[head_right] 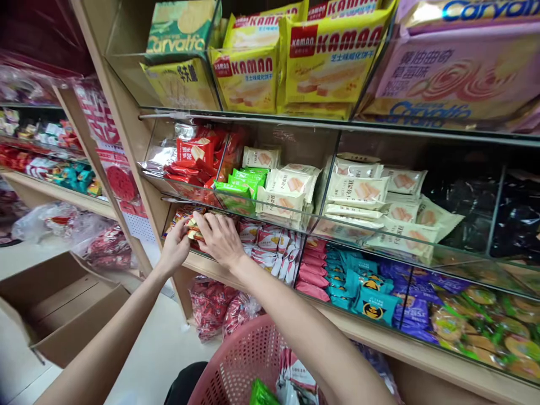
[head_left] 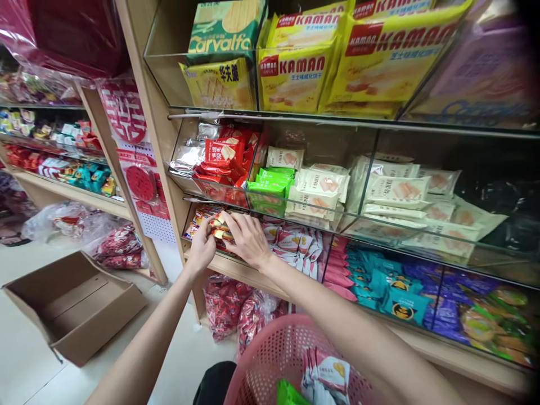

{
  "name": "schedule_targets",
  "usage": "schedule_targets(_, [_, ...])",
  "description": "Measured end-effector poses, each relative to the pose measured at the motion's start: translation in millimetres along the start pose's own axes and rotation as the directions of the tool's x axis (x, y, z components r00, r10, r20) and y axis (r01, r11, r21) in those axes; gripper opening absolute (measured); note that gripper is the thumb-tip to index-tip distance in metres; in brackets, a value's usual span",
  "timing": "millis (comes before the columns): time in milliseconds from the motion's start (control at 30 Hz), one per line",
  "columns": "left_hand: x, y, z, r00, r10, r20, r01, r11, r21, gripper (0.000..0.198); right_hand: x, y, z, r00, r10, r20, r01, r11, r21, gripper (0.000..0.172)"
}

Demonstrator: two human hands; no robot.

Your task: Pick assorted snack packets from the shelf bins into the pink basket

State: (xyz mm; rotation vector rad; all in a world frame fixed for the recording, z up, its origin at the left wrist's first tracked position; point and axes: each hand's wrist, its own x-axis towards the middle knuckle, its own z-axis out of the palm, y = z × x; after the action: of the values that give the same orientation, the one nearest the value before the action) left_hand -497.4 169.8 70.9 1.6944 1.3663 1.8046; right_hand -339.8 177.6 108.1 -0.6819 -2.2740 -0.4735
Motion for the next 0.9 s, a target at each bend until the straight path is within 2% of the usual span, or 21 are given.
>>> schedule_targets(167, [-5.1,1.3,-0.9,0.998,0.032,-0.046,-0.032,0.999,0.006,0.049,-9.7,-0.2,-7.6,0.994,-0.037,-0.107,0.042,0.998,0.045,0.056])
schedule_targets(300, [-6.4,8.0,-4.6,0.999,0.039,-0.036,-0.037,0.997,0.063,0.043,-21.7,-9.2,-31.0,0.976,0.007,-0.217,0.025,0.99,0.142,0.059])
schedule_targets(367, [-9.7,16.6,-5.3,0.996,0.053,-0.077,-0.046,0.995,0.086,0.042,-31.9,-16.1,-49.4,0.96,0.085,-0.267,-0.017,0.969,0.245,0.063])
schedule_targets(433, [-18.6,30.4,-2.8,0.985,0.087,-0.148,-0.073,0.992,0.102,0.04,-45.0,-23.8,-70.8,0.927,0.259,-0.271,-0.132,0.902,0.411,0.066])
schedule_targets(467, [-25.9,39.5,0.0,0.977,0.11,-0.185,-0.09,0.99,0.111,0.039,-52.3,-27.6,-82.0,0.894,0.383,-0.233,-0.22,0.827,0.517,0.068])
schedule_targets(500, [-35.0,49.7,3.9,0.969,0.123,-0.215,-0.099,0.988,0.118,0.037,-60.1,-31.2,-93.2,0.843,0.512,-0.162,-0.31,0.709,0.633,0.07])
schedule_targets(567, [-58.4,72.9,14.9,0.968,0.115,-0.223,-0.095,0.991,0.097,0.033,-76.5,-37.5,-115.0,0.704,0.708,0.059,-0.429,0.359,0.829,0.072])
schedule_targets(633, [-85.7,96.9,28.7,0.99,-0.004,-0.138,0.003,1.0,-0.009,0.03,-93.8,-42.4,-135.4,0.571,0.767,0.291,-0.433,-0.02,0.901,0.069])
schedule_targets(700, [-112.6,118.9,43.6,0.99,-0.141,0.013,0.141,0.977,-0.16,0.029,-112.4,-46.4,-153.3,0.471,0.748,0.467,-0.383,-0.303,0.873,0.06])
schedule_targets(800, [-145.8,144.3,64.3,0.921,-0.292,0.256,0.355,0.901,-0.249,0.033,-143.0,-51.3,-173.1,0.354,0.669,0.654,-0.33,-0.565,0.756,0.042])
schedule_targets(900, [-168.5,161.1,80.8,0.829,-0.337,0.446,0.472,0.85,-0.234,0.039,-175.0,-53.7,-183.8,0.236,0.597,0.767,-0.267,-0.719,0.642,0.033])
